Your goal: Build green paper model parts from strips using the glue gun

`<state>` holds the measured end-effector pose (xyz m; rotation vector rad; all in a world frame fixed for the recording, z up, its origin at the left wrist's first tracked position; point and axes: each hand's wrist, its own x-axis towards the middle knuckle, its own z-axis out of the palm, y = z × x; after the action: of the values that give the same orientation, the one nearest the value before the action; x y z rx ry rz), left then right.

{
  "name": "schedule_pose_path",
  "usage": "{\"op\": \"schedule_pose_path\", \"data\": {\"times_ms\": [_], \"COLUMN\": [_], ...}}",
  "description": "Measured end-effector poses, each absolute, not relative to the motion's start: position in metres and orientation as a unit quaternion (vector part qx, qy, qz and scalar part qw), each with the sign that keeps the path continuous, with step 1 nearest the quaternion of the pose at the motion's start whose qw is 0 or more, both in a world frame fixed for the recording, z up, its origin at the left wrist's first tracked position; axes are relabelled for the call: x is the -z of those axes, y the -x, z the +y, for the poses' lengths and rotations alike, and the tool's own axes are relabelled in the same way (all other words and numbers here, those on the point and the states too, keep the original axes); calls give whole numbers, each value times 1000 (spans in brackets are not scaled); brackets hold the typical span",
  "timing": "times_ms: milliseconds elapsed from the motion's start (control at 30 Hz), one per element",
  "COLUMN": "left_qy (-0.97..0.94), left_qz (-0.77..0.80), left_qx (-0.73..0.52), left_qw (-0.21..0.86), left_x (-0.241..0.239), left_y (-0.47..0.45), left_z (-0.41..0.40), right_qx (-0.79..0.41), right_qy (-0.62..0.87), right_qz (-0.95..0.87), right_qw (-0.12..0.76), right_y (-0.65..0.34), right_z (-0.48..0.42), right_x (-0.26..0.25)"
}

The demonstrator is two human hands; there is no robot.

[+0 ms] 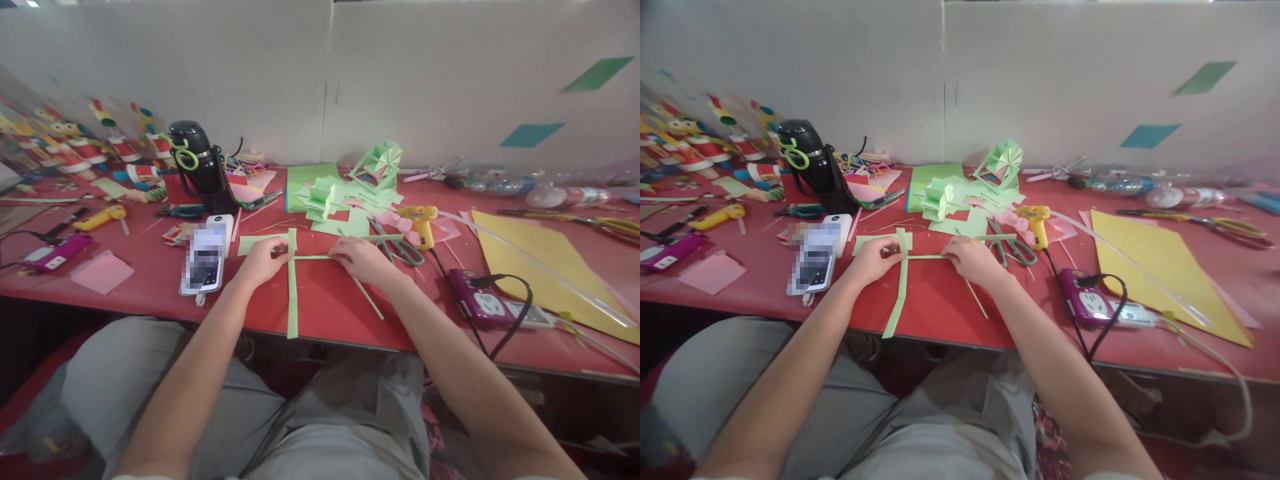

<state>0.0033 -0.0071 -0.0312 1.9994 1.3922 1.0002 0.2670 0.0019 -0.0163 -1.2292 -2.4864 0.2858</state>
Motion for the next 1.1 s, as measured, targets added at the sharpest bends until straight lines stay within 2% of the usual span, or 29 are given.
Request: {"op": "schedule_pose_path", "data": {"times_ms": [800,1000,1100], "left_qy": [-747,-749,-748], "left_qz": [514,507,512], "left_qx": [-343,-347,-343], "left_qw": [243,249,245], "left_x": [30,28,29], "left_y": [-6,-7,-6], "left_z": [-8,-10,-8], "right_qx": [-116,-123,-115], "right_qy": [442,435,434], "right_qz": [-869,-869,-862], "right_qw": [190,202,235], "right_y": [-265,-266,-268], "right_z": [3,4,2], "right_x": [17,20,15]}}
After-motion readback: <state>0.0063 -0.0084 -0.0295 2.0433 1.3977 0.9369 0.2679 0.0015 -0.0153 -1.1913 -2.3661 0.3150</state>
